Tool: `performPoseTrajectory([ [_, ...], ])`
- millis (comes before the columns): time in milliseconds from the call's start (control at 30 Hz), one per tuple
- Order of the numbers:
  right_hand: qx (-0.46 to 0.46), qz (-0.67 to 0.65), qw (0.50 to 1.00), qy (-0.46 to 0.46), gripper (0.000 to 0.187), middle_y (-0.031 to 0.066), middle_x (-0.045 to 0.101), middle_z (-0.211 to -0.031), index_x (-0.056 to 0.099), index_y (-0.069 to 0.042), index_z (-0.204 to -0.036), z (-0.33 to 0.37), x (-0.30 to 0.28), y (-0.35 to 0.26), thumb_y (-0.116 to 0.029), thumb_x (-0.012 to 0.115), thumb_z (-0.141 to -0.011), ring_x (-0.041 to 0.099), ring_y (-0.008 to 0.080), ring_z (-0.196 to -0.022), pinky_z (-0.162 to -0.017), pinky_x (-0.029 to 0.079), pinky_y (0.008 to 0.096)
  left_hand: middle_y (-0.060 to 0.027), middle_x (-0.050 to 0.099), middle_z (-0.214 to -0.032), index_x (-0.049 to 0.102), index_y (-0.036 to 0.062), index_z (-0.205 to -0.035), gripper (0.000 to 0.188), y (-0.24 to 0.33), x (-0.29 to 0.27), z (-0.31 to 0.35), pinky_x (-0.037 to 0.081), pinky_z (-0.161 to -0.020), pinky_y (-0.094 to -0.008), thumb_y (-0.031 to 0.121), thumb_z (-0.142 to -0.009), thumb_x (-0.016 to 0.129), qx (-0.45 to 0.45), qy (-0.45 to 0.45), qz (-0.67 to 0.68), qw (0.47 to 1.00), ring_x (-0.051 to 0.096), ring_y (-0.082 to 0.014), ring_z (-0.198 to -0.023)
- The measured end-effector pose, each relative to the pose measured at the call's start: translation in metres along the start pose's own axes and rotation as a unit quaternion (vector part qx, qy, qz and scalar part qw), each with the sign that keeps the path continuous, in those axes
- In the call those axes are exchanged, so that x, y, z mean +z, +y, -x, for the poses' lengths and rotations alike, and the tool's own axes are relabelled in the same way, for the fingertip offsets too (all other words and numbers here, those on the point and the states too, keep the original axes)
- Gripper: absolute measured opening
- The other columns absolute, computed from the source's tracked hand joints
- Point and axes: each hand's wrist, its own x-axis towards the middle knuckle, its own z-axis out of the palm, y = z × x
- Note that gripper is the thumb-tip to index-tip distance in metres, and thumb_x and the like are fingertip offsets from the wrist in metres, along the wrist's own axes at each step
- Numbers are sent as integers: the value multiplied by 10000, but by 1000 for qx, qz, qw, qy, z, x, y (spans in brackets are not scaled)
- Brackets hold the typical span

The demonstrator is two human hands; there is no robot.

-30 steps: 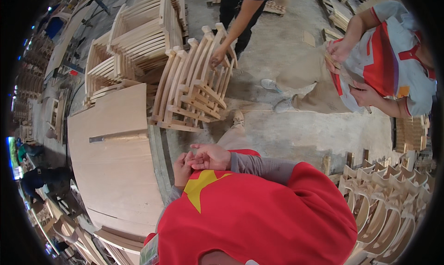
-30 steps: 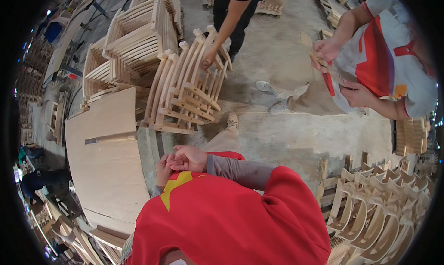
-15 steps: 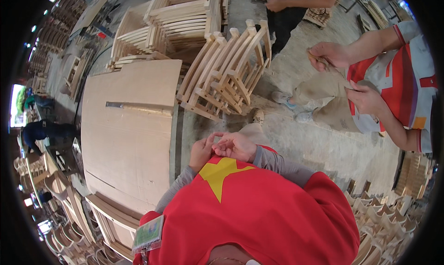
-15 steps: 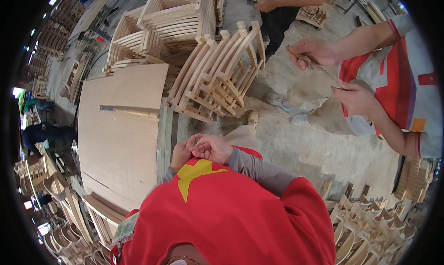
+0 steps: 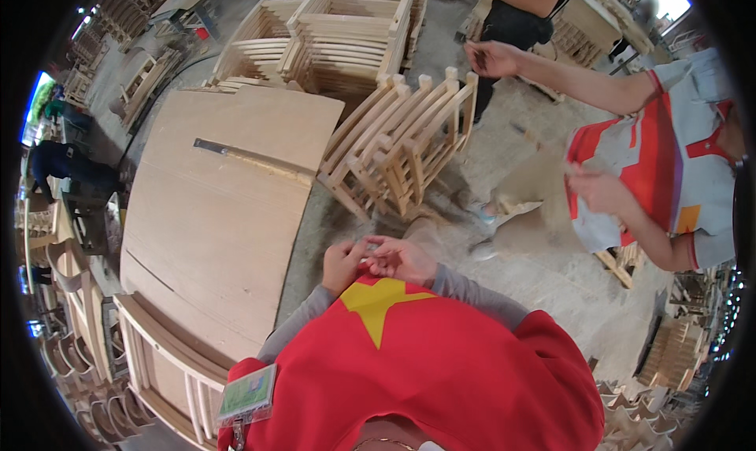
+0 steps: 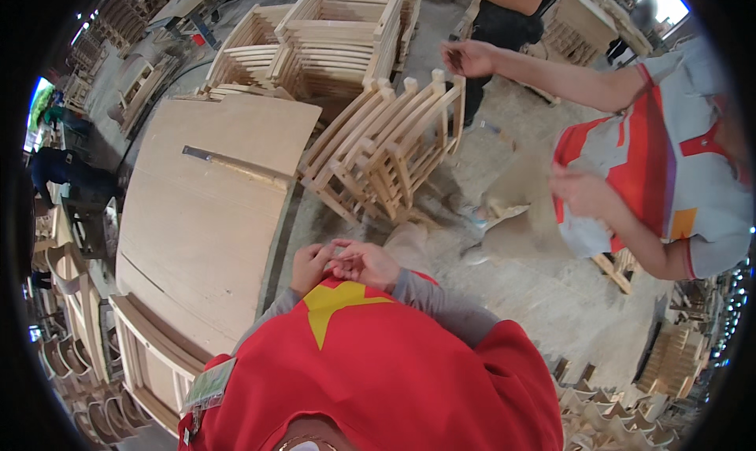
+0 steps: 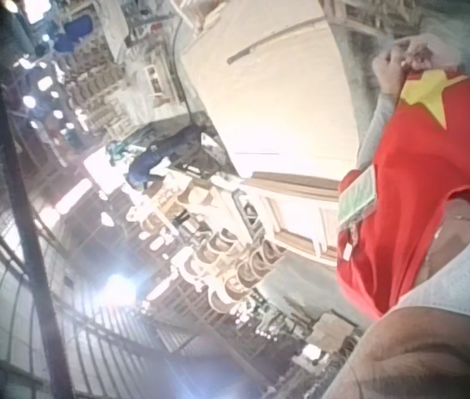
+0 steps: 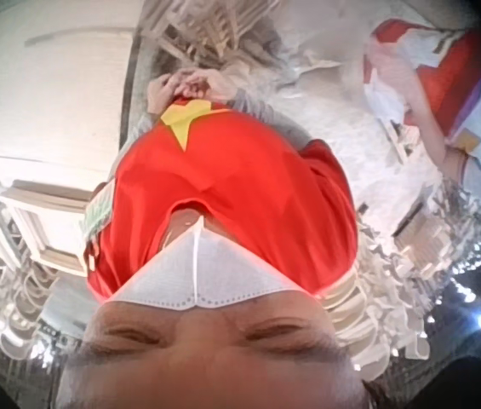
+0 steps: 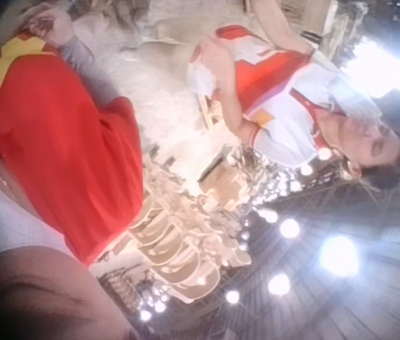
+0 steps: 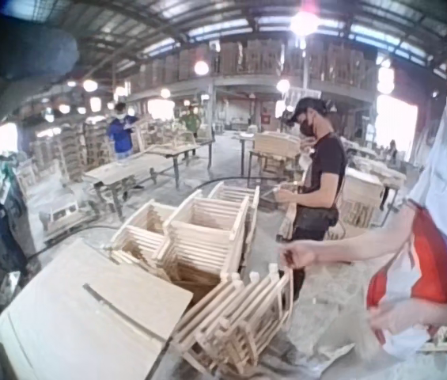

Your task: The person wipes wooden chair frames with a white cloth, moving between stacks of chairs in a workshop. They lift and reposition chairs to access different surfaces, then place them back in stacks. The person also handles loose wooden slats and a chair seat, wiping them with the cloth.

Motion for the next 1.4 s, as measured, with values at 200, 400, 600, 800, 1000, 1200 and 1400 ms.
performPoseTrajectory([
  [200, 57, 23, 998, -1, 326, 133, 551, -846, 410, -16, -1072, 5, 7, 11, 19, 456, -750, 572, 217, -671, -634, 487, 306, -65, 586, -560, 629, -30, -693, 288, -29, 6, 23, 373, -472, -235, 216, -794, 520, -19, 46, 134, 990, 464, -60, -507],
  [400, 74, 153, 985, -19, 446, 75, 528, -970, 325, -51, -1218, 22, 15, 11, -17, 433, -786, 539, 151, -748, -670, 467, 278, -61, 595, -579, 629, -40, -668, 298, -29, 23, 39, 391, -506, -239, 199, -801, 510, -11, 110, 164, 980, 477, -73, -534],
  [600, 12, 199, 980, 23, 456, 97, 527, -1028, 317, -46, -1227, 64, -3, 15, -8, 431, -786, 552, 158, -740, -660, 472, 280, -76, 618, -693, 598, -39, -742, 265, -20, 60, 56, 416, -585, -246, 198, -809, 498, 3, 49, 216, 975, 515, -92, -602],
  [800, -77, 104, 990, 61, 377, 159, 540, -1000, 372, -19, -1157, 126, -56, 22, 21, 418, -785, 551, 183, -709, -643, 470, 291, -57, 541, -866, 491, 14, -1054, 357, 19, 104, 53, 397, -732, -240, 236, -792, 589, 24, -31, 270, 962, 489, -103, -848],
  [1000, -117, 90, 984, 100, 349, 156, 536, -951, 379, -8, -1137, 181, -91, 36, 14, 412, -790, 516, 183, -690, -625, 450, 316, -80, 478, -1020, 319, 0, -1188, 580, 105, 142, 33, 382, -808, -253, 340, -797, 579, 147, 38, 364, 919, 456, -129, -965],
  [1200, -100, 52, 988, 105, 342, 111, 536, -910, 400, -19, -1126, 227, -131, 61, 2, 425, -785, 496, 174, -677, -624, 432, 297, -27, 557, -976, 516, 57, -1043, 368, 87, 167, 43, 419, -761, -254, 373, -862, 461, 7, -29, 537, 843, 527, -107, -873],
  [1400, -104, 15, 986, 126, 310, 97, 532, -870, 435, -21, -1088, 249, -142, 79, -2, 433, -778, 493, 166, -667, -603, 432, 284, -37, 556, -946, 508, 48, -1033, 367, 79, 179, 78, 425, -738, -268, 370, -873, 436, 30, 37, 551, 833, 529, -115, -833],
])
